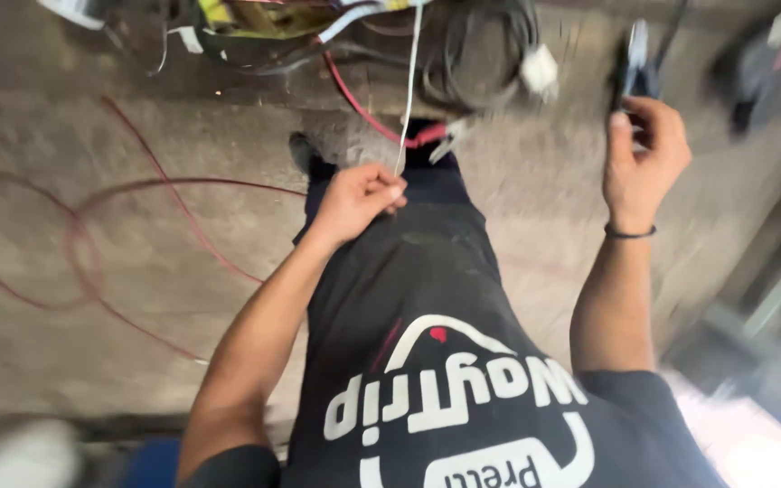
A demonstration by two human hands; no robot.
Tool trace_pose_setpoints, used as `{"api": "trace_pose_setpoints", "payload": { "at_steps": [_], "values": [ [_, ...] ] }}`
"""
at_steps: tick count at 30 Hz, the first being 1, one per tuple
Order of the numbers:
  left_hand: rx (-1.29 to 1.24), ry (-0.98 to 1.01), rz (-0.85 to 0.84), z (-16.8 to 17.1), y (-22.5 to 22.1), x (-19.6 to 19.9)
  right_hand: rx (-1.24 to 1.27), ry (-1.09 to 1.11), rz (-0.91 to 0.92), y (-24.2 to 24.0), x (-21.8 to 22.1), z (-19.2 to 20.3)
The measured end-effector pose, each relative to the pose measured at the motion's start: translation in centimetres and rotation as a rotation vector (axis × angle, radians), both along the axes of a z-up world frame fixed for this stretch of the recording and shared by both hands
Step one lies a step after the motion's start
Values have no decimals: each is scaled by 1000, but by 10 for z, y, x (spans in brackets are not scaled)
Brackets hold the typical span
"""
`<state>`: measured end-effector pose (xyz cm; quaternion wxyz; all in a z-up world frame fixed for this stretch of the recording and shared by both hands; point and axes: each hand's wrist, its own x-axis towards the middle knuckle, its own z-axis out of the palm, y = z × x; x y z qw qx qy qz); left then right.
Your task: Repairing the internal wiring of an electronic device using pliers and a heat gun
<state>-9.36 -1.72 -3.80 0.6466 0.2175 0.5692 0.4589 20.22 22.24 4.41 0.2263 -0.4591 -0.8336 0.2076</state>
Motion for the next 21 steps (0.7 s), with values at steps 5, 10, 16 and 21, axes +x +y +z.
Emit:
{"api": "trace_pose_setpoints", "payload": {
  "at_steps": [5,10,16,21],
  "values": [
    [2,204,-416,-17,18,-41,-180,-121,-107,-136,-1,-1],
    [140,692,-792,-4,35,-44,-375,-299,-225,-221,37,-12],
    [199,-71,-592,-61,-15,-34,-548,-434,-360,-247,60,-34],
    [-21,489,-841,-94,-65,-80,-665,-442,-265,-203,20,-26]
  ]
}}
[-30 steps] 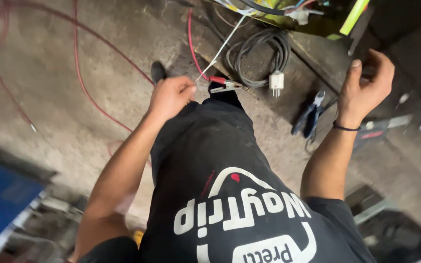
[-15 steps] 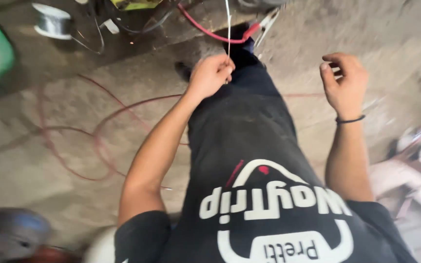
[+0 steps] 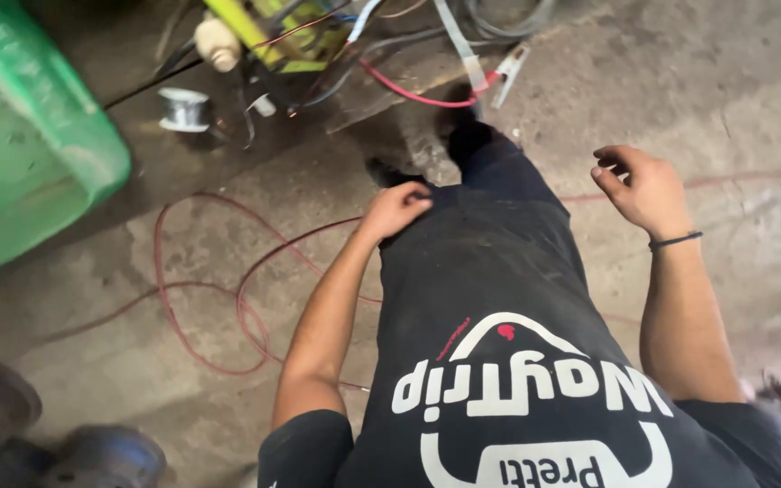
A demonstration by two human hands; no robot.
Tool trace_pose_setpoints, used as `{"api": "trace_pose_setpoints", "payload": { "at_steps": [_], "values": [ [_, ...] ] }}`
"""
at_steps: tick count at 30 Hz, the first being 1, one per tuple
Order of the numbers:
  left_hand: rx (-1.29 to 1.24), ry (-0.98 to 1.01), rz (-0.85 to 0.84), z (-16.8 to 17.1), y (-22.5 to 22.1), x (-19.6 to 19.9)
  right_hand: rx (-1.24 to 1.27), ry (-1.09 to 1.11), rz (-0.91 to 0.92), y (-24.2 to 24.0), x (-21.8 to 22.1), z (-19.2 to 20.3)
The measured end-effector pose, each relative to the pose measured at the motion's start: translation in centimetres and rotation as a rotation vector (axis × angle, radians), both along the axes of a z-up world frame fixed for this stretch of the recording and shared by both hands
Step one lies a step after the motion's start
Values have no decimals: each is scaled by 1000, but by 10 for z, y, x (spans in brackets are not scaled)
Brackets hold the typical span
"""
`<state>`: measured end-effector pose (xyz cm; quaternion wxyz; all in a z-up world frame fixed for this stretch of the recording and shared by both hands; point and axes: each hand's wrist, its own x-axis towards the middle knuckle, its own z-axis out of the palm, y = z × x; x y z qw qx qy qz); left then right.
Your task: Repairing the internal wiring of an electronic device using pliers and a heat gun
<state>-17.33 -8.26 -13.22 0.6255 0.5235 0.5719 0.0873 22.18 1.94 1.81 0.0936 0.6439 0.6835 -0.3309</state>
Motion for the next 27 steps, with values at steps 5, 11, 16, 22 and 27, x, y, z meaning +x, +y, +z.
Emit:
{"api": "trace_pose_setpoints", "payload": {
  "at_steps": [5,11,16,22,27],
  "values": [
    [1,353,472,-160,-160,-93,78,50,349,84,-44,-11],
    [-279,405,1086,-104,-232,-66,265,356,691,189,-92,2],
    [-498,363,1040,-76,-184,83,293,539,989,218,-136,2],
    [-416,201,947,-45,-131,186,409,733,1430,177,-176,-5],
    [-462,81,996,7,-150,158,399,910,1169,153,-207,-7]
  ]
}}
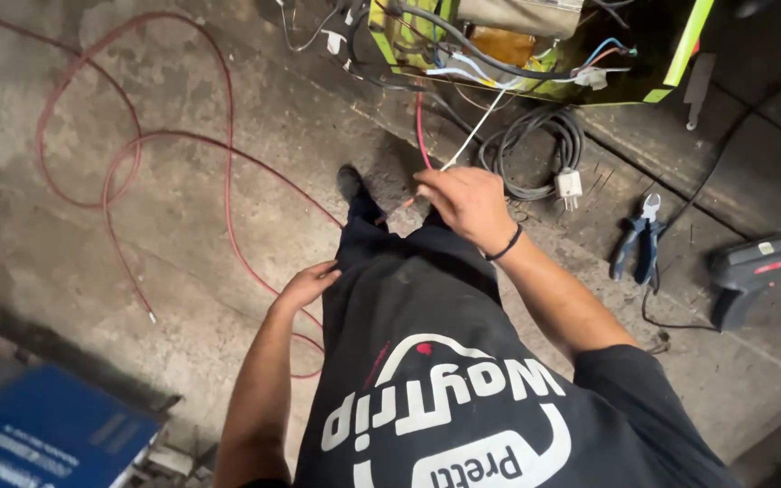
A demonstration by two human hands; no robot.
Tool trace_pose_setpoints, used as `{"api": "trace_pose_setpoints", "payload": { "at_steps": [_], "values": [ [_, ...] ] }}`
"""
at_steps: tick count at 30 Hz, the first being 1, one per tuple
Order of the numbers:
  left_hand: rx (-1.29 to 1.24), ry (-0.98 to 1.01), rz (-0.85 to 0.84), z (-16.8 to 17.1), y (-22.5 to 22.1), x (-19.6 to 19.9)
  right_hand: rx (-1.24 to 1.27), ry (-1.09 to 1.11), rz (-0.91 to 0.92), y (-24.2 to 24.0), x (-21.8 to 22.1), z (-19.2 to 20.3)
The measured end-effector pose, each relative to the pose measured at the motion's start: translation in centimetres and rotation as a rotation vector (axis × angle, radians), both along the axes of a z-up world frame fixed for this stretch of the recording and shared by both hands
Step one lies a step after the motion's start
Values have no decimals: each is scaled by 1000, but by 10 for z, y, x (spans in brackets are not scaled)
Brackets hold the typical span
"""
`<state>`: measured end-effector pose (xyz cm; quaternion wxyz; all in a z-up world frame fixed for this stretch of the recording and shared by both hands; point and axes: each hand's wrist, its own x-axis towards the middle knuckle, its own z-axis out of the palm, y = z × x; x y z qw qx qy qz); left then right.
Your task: Repairing the internal wiring of an electronic device using pliers and a heat gun
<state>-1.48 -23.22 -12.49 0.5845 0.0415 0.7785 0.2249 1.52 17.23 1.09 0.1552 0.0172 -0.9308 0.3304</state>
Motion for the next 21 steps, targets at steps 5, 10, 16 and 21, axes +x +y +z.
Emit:
{"api": "trace_pose_setpoints", "payload": {
  "at_steps": [5,10,16,21],
  "values": [
    [64,38,-52,-37,-8,-41,56,-3,-76,-12,-17,20],
    [91,42,-175,-86,-24,-85,89,-44,-244,-45,15,16],
    [99,9,-292,-154,-55,-150,120,-127,-554,-92,51,43],
    [16,139,-531,-163,-26,-224,157,84,-585,-130,75,59]
  ]
}}
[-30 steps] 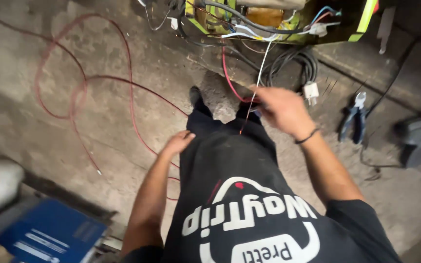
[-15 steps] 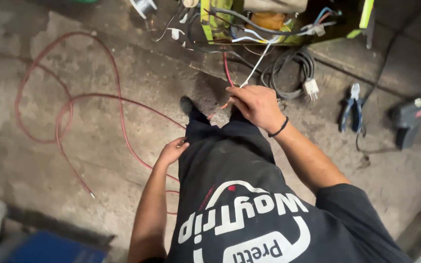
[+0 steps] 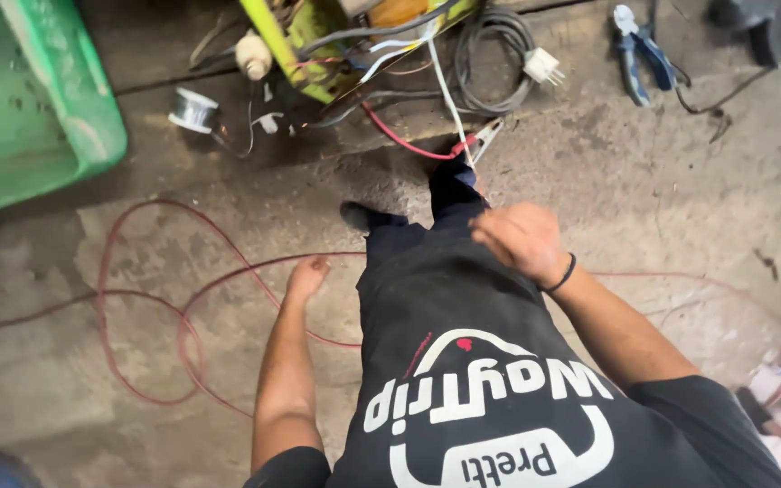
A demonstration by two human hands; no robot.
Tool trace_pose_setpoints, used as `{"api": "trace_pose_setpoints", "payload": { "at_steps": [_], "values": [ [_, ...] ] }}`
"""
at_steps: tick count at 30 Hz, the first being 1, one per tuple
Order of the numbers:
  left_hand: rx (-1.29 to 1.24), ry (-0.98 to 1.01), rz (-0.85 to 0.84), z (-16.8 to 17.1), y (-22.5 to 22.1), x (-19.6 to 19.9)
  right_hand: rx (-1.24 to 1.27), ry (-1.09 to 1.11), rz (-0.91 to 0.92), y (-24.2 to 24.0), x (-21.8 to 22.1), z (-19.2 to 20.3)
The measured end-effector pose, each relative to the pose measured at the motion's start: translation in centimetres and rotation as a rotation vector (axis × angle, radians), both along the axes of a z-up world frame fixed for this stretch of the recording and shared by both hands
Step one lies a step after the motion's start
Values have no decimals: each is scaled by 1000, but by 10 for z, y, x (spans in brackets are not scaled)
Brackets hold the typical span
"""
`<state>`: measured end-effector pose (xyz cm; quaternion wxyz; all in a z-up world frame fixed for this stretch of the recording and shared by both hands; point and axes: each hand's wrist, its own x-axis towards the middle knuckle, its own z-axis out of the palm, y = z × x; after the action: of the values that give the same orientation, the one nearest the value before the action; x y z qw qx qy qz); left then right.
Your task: Repairing the internal wiring of an electronic device using pliers and a heat gun
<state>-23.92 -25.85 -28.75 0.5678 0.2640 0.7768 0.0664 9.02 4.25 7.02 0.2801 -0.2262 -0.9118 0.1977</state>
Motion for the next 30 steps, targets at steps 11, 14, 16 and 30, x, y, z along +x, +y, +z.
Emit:
{"api": "trace_pose_setpoints", "payload": {
  "at_steps": [11,14,16,30],
  "values": [
    [268,15,-62,70,168,19,-454,137,-226,33,34,-51],
    [281,-28,25,72,166,59,-665,18,-150,72,14,-33],
    [273,-60,103,76,158,88,-747,-91,-31,92,0,-34],
    [-156,-74,31,165,131,189,-1750,112,71,89,-27,-136]
  ]
}}
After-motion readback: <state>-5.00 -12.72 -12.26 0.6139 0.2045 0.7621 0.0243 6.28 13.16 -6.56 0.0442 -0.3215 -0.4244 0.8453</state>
